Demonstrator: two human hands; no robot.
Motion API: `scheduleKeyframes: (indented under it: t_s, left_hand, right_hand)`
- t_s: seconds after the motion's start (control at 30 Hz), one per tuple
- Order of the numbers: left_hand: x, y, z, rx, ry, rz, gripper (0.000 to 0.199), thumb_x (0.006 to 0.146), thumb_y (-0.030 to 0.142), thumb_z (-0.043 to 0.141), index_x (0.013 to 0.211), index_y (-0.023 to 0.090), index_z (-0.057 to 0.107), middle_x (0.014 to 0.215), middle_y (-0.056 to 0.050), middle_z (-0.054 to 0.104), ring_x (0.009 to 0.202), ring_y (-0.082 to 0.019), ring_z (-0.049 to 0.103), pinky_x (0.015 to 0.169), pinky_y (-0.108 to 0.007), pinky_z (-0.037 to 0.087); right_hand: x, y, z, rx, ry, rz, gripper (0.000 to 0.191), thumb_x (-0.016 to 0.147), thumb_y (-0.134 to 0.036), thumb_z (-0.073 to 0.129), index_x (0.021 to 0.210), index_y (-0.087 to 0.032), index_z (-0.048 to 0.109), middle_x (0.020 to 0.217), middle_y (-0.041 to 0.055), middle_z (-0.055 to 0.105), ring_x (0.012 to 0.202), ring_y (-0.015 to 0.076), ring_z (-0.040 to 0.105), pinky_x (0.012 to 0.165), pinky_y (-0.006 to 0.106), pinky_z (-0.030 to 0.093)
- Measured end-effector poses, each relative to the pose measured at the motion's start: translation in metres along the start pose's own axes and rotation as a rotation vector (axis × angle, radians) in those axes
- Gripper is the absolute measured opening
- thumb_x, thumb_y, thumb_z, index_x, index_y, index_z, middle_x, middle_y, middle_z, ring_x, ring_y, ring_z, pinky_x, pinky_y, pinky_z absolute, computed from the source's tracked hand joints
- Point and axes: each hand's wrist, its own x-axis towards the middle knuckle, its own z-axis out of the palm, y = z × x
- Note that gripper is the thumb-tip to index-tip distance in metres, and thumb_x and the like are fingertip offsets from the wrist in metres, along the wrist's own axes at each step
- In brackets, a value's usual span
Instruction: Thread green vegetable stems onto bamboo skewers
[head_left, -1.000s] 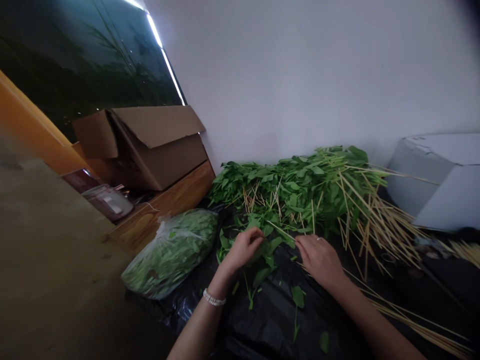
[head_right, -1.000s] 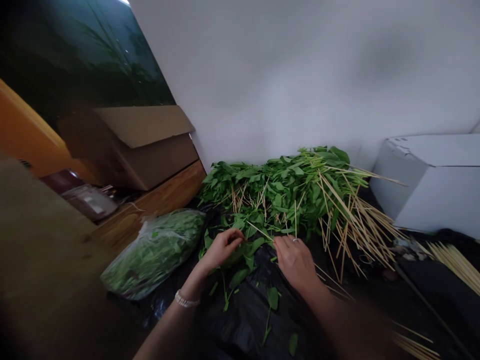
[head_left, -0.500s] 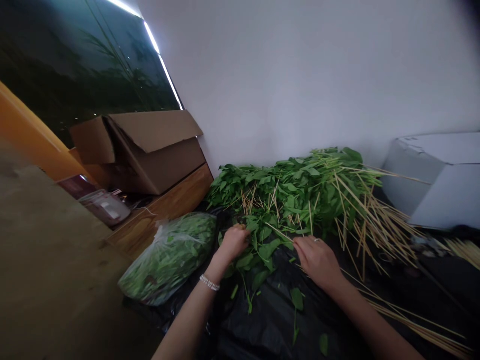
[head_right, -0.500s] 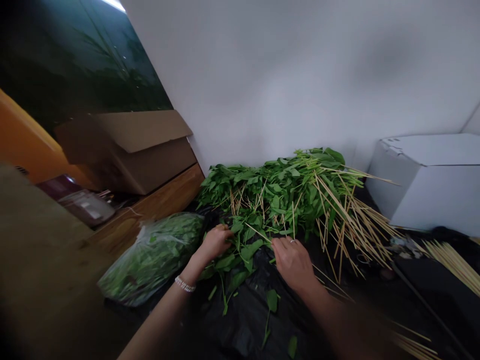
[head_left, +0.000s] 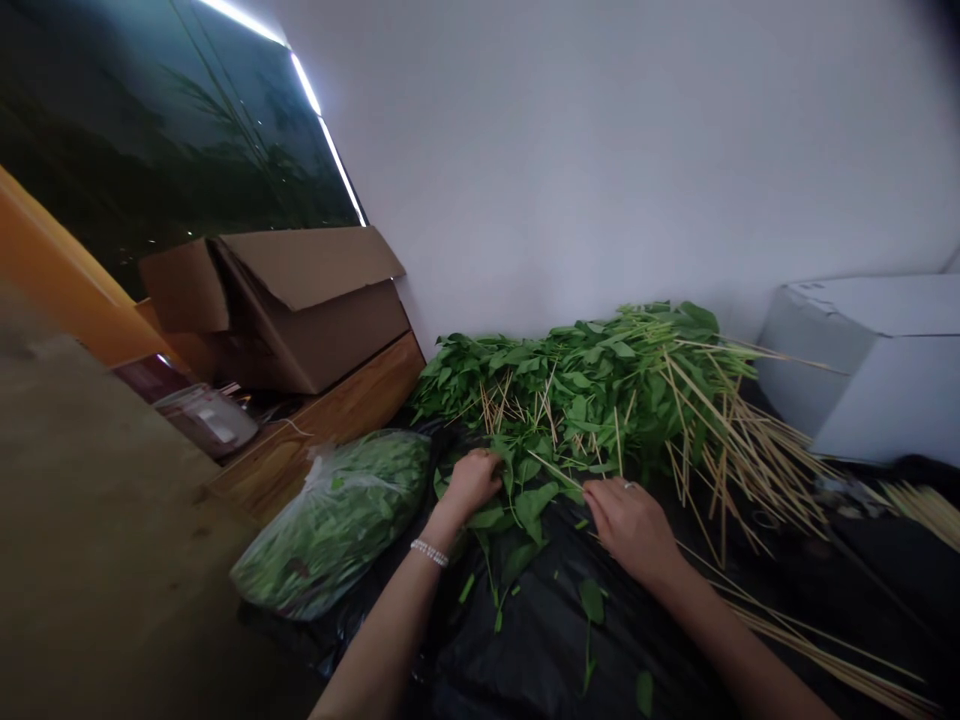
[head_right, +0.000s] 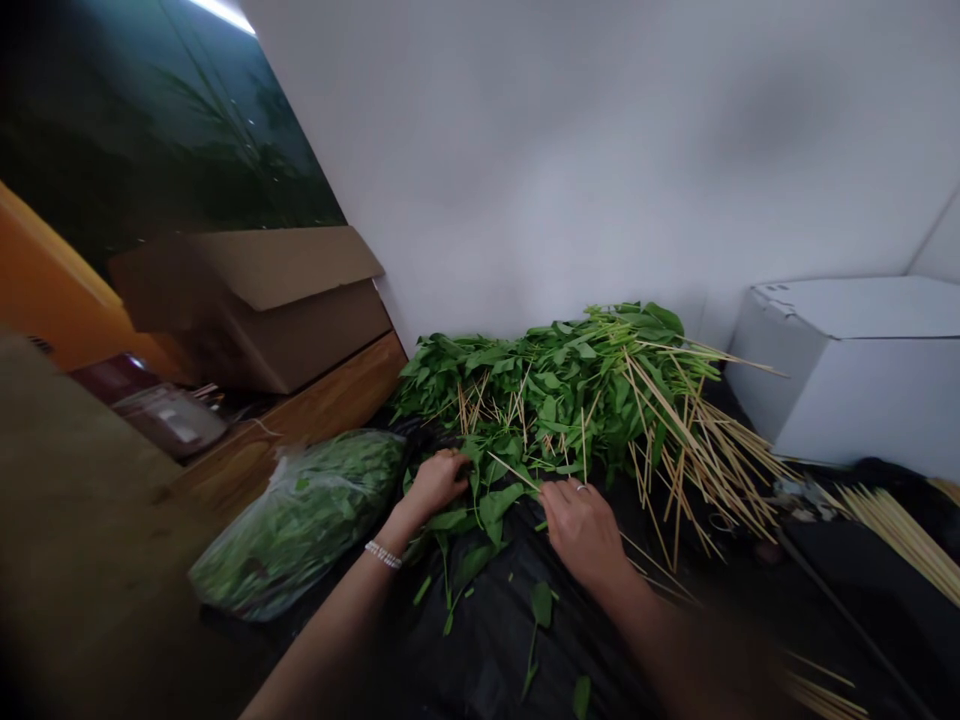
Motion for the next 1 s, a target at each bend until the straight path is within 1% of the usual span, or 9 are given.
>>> scheduleKeyframes:
  t_s: [0.17, 0.27, 0.33, 0.43, 0.5, 0.57, 0.63, 0.83, 1.0]
  left_hand:
    - [-0.001, -0.001, -0.049, -0.017, 0.158, -0.018, 0.021, 0.084, 0.020, 0.052, 0.102, 0.020, 0.062, 0.100, -0.008, 0.064, 0.098, -0.022, 0.057, 0.086, -0.031, 0.043]
    - [-0.013, 0.008, -0.062, -0.009, 0.305, -0.052, 0.020, 0.086, 0.019, 0.050, 0.101, 0.019, 0.064, 0.098, -0.009, 0.063, 0.100, -0.023, 0.055, 0.089, -0.033, 0.042]
    - [-0.026, 0.016, -0.060, -0.034, 0.245, -0.011, 0.020, 0.085, 0.020, 0.054, 0.102, 0.020, 0.065, 0.099, -0.009, 0.064, 0.102, -0.024, 0.055, 0.089, -0.032, 0.042]
    - [-0.044, 0.021, -0.048, -0.237, 0.020, 0.119, 0.024, 0.082, 0.031, 0.064, 0.104, 0.023, 0.068, 0.099, -0.006, 0.066, 0.090, -0.020, 0.060, 0.080, -0.028, 0.045]
    - [-0.049, 0.018, -0.041, -0.370, 0.039, 0.110, 0.023, 0.086, 0.035, 0.060, 0.102, 0.022, 0.071, 0.096, -0.005, 0.067, 0.083, -0.017, 0.061, 0.077, -0.026, 0.045]
    - [-0.048, 0.015, -0.037, -0.413, 0.153, 0.036, 0.021, 0.089, 0.031, 0.056, 0.096, 0.020, 0.072, 0.093, -0.005, 0.067, 0.084, -0.017, 0.061, 0.079, -0.027, 0.045]
    - [-0.044, 0.016, -0.033, -0.420, 0.185, 0.024, 0.017, 0.087, 0.024, 0.058, 0.093, 0.020, 0.073, 0.092, -0.006, 0.068, 0.086, -0.018, 0.062, 0.081, -0.027, 0.045]
    - [-0.040, 0.047, -0.017, -0.423, 0.016, 0.236, 0.016, 0.086, 0.020, 0.060, 0.093, 0.023, 0.073, 0.094, -0.004, 0.067, 0.087, -0.017, 0.062, 0.080, -0.025, 0.045]
    - [-0.044, 0.069, 0.003, -0.249, -0.085, 0.317, 0.020, 0.082, 0.018, 0.062, 0.098, 0.025, 0.073, 0.099, -0.005, 0.064, 0.093, -0.020, 0.060, 0.082, -0.028, 0.046]
  right_hand:
    - [0.000, 0.001, -0.001, 0.001, -0.002, 0.010, 0.025, 0.097, -0.018, 0.040, 0.086, -0.018, 0.063, 0.076, 0.0049, 0.063, 0.075, 0.0179, 0.055, 0.075, 0.031, 0.034]
    - [0.000, 0.004, -0.002, -0.002, 0.015, 0.028, 0.025, 0.097, -0.020, 0.041, 0.087, -0.018, 0.063, 0.078, 0.0055, 0.064, 0.077, 0.0179, 0.056, 0.075, 0.031, 0.035]
    - [0.001, 0.007, -0.003, -0.008, 0.040, 0.045, 0.025, 0.098, -0.022, 0.041, 0.088, -0.018, 0.064, 0.079, 0.0056, 0.065, 0.077, 0.0178, 0.057, 0.075, 0.031, 0.035]
    - [0.000, 0.010, -0.002, -0.014, 0.050, 0.070, 0.025, 0.098, -0.023, 0.041, 0.089, -0.018, 0.064, 0.077, 0.0050, 0.065, 0.075, 0.0174, 0.057, 0.075, 0.030, 0.036]
    - [0.000, 0.010, -0.002, -0.017, 0.036, 0.082, 0.025, 0.098, -0.023, 0.041, 0.089, -0.018, 0.064, 0.077, 0.0047, 0.065, 0.074, 0.0175, 0.057, 0.075, 0.030, 0.036]
    - [-0.001, 0.009, 0.000, -0.016, 0.019, 0.078, 0.025, 0.098, -0.022, 0.041, 0.089, -0.018, 0.064, 0.078, 0.0049, 0.065, 0.076, 0.0177, 0.057, 0.076, 0.030, 0.036]
    - [-0.001, 0.007, 0.001, -0.013, 0.008, 0.065, 0.026, 0.098, -0.021, 0.040, 0.089, -0.018, 0.064, 0.078, 0.0053, 0.065, 0.077, 0.0179, 0.058, 0.077, 0.030, 0.036]
    - [-0.001, 0.006, 0.002, -0.015, 0.000, 0.048, 0.027, 0.098, -0.021, 0.039, 0.086, -0.018, 0.063, 0.075, 0.0050, 0.064, 0.074, 0.0175, 0.057, 0.075, 0.030, 0.036]
    - [0.000, 0.004, 0.001, -0.009, -0.005, 0.038, 0.026, 0.098, -0.020, 0.039, 0.087, -0.017, 0.063, 0.076, 0.0055, 0.065, 0.076, 0.0176, 0.057, 0.075, 0.030, 0.036]
